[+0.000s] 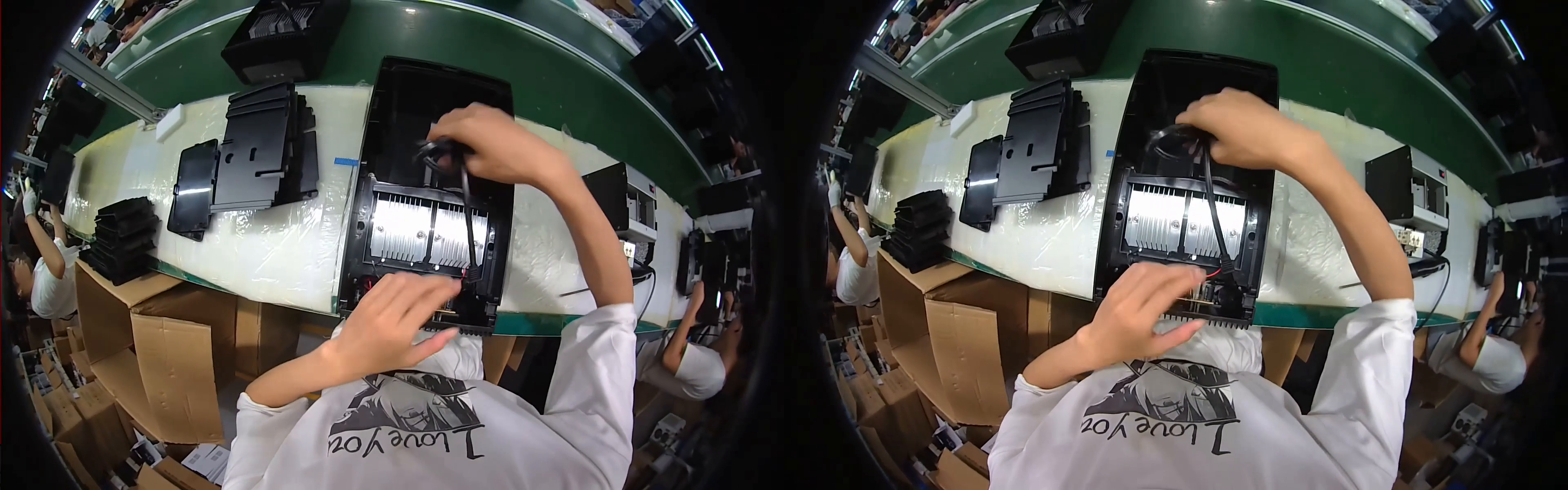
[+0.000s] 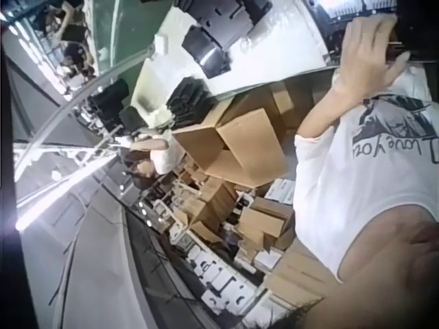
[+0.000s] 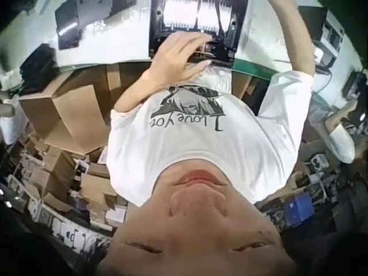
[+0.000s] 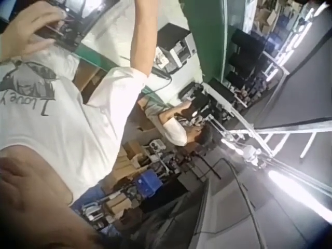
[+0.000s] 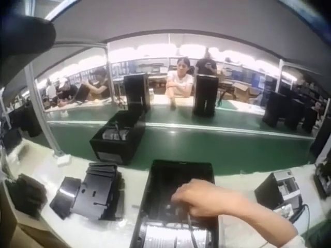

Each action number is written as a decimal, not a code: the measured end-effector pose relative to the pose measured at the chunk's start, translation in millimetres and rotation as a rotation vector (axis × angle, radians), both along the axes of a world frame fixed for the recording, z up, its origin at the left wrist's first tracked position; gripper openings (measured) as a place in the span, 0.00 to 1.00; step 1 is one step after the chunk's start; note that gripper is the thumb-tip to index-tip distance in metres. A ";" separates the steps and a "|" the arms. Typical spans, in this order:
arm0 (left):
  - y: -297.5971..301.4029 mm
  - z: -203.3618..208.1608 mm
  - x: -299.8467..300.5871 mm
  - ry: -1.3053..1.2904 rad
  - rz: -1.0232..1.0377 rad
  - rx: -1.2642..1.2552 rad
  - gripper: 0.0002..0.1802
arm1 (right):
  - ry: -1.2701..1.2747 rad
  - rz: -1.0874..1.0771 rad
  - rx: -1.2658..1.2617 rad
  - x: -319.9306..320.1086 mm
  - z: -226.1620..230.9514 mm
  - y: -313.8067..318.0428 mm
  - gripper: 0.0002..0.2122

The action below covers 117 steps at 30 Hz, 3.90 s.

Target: Assembling electronic devices by connecting internal wiring and using an electric screwdriver to secure panels.

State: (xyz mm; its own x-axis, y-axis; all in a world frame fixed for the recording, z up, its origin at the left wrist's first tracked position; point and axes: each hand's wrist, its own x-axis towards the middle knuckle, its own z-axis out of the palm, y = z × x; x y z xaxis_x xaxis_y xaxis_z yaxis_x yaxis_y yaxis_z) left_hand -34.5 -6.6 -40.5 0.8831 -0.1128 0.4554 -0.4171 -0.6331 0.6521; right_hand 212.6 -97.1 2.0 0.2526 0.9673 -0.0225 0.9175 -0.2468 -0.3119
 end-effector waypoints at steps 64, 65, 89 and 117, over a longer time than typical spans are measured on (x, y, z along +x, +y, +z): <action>-33.2 2.4 34.4 0.447 -0.152 -0.083 0.14 | 1.040 -0.723 0.263 -160.9 -47.5 -156.1 0.06; -32.9 0.8 33.8 0.447 -0.149 -0.082 0.14 | 1.145 -0.767 0.222 -159.5 -43.9 -154.7 0.06; -39.5 -1.2 37.7 0.476 -0.085 -0.099 0.13 | 1.199 -0.813 0.173 -150.6 -45.7 -156.3 0.03; -1.3 18.5 23.3 0.021 0.130 -0.083 0.14 | 1.257 -0.836 0.382 -162.6 -59.4 -139.7 0.42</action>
